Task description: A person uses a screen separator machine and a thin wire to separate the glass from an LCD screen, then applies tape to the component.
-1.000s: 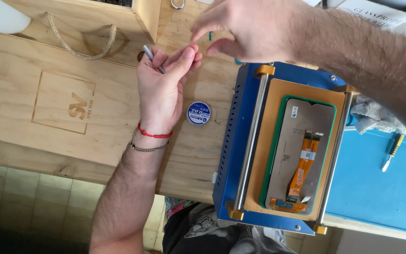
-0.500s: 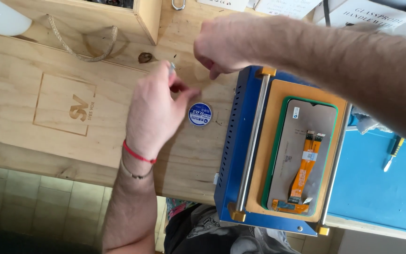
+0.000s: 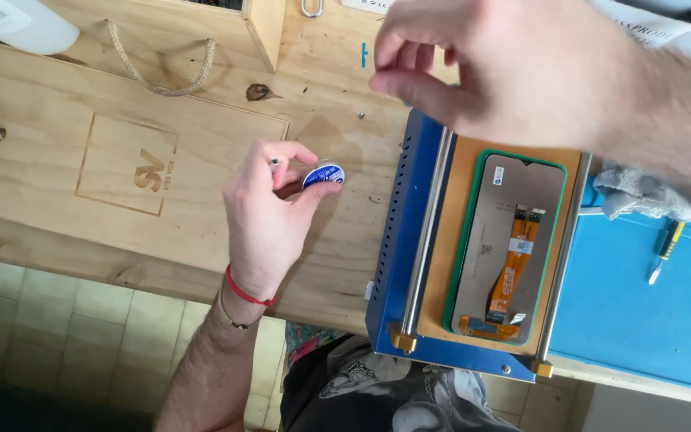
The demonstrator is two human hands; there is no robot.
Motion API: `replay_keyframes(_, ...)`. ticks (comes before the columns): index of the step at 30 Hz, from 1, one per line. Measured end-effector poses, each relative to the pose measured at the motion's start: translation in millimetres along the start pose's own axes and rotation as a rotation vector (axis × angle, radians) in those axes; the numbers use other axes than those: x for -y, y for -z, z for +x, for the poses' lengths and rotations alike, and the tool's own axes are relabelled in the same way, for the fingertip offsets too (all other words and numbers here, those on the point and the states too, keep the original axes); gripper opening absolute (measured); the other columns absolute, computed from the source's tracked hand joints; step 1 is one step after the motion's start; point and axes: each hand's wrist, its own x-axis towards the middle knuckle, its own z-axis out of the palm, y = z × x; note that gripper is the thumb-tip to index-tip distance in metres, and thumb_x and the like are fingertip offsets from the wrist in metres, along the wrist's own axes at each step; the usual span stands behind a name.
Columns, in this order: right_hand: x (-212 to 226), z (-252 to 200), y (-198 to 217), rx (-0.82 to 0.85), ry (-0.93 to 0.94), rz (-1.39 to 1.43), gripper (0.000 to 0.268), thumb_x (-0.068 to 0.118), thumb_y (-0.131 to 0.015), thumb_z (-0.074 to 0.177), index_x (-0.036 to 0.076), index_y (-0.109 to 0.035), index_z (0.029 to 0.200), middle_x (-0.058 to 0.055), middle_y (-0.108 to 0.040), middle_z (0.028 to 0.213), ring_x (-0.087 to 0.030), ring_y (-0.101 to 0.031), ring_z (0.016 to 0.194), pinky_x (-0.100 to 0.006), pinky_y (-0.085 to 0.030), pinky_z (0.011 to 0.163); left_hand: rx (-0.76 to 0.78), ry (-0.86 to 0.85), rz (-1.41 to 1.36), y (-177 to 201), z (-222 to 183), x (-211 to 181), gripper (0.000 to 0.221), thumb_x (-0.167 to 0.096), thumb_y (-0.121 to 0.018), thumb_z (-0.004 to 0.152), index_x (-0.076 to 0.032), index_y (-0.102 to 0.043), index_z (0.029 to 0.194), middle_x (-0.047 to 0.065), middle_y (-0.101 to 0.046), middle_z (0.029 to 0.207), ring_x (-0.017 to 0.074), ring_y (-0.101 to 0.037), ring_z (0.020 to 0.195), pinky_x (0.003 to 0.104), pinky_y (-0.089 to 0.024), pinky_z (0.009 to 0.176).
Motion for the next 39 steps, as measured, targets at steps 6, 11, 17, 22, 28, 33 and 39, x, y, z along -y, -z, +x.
replay_keyframes(6,85,-25,0,0.074,-0.330,0.751,0.063,0.025,-0.080,0.093,0.000,-0.057,0.147,-0.016,-0.078,0.134,-0.025,-0.082,0.116,-0.033,-0.072,0.093,-0.150,-0.056,-0.567,4,-10,-87,0.065,0.010,-0.089,0.084,-0.013,-0.030,0.094,0.023,-0.069,0.110,0.0258,-0.078,0.095,0.037,-0.073,0.084)
replay_keyframes(11,120,-82,-5,-0.035,-0.375,0.913,0.017,0.017,-0.072,0.101,0.007,-0.084,0.106,-0.002,-0.089,0.081,-0.005,-0.068,0.046,-0.017,-0.054,0.037,-0.182,0.002,-0.756,-11,-35,-131,0.064,0.006,-0.087,0.084,-0.019,-0.029,0.095,0.006,-0.053,0.097,0.0047,-0.055,0.082,0.025,-0.060,0.076)
replay_keyframes(17,136,-194,-12,-0.248,-0.398,0.842,0.031,0.029,-0.061,0.104,0.006,-0.081,0.100,-0.002,-0.083,0.076,-0.007,-0.078,0.054,-0.020,-0.064,0.051,-0.023,0.184,-0.978,-32,-71,-144,0.056,0.003,-0.078,0.095,-0.017,-0.026,0.087,0.033,-0.075,0.128,0.0405,-0.082,0.102,0.046,-0.068,0.089)
replay_keyframes(22,151,-302,-29,-0.530,-0.520,0.921,0.030,0.024,-0.062,0.105,0.002,-0.073,0.088,-0.003,-0.069,0.067,-0.010,-0.045,0.046,-0.024,-0.047,0.052,0.101,0.286,-0.954,-55,-87,-155,0.051,-0.006,-0.081,0.094,-0.015,-0.031,0.086,0.029,-0.077,0.120,0.0486,-0.084,0.104,0.056,-0.072,0.092)
replay_keyframes(28,157,-404,-27,-0.608,-0.584,0.855,0.030,0.021,-0.057,0.107,0.001,-0.070,0.088,-0.003,-0.049,0.059,-0.013,-0.037,0.051,-0.030,-0.030,0.054,0.224,0.272,-0.921,-74,-98,-170,0.048,-0.006,-0.079,0.096,-0.015,-0.034,0.085,0.022,-0.074,0.118,0.0469,-0.086,0.102,0.051,-0.074,0.090)
replay_keyframes(33,169,-442,-29,-0.567,-0.459,0.919,0.027,0.019,-0.060,0.106,0.007,-0.070,0.084,-0.002,-0.062,0.064,-0.015,-0.046,0.050,-0.033,-0.039,0.052,0.662,0.250,-0.759,-81,-116,-183,0.038,-0.005,-0.068,0.101,-0.016,-0.035,0.084,0.022,-0.070,0.134,0.0303,-0.085,0.100,0.035,-0.060,0.074)
replay_keyframes(39,180,-458,-16,-0.338,-0.249,1.028,0.043,0.027,-0.055,0.115,0.006,-0.073,0.082,-0.001,-0.047,0.057,-0.019,-0.037,0.041,-0.034,-0.033,0.044,1.346,0.292,-0.553,-121,-141,-169,0.025,-0.001,-0.049,0.081,-0.016,-0.030,0.082,0.011,-0.083,0.130,0.0156,-0.059,0.081,0.037,-0.040,0.096)
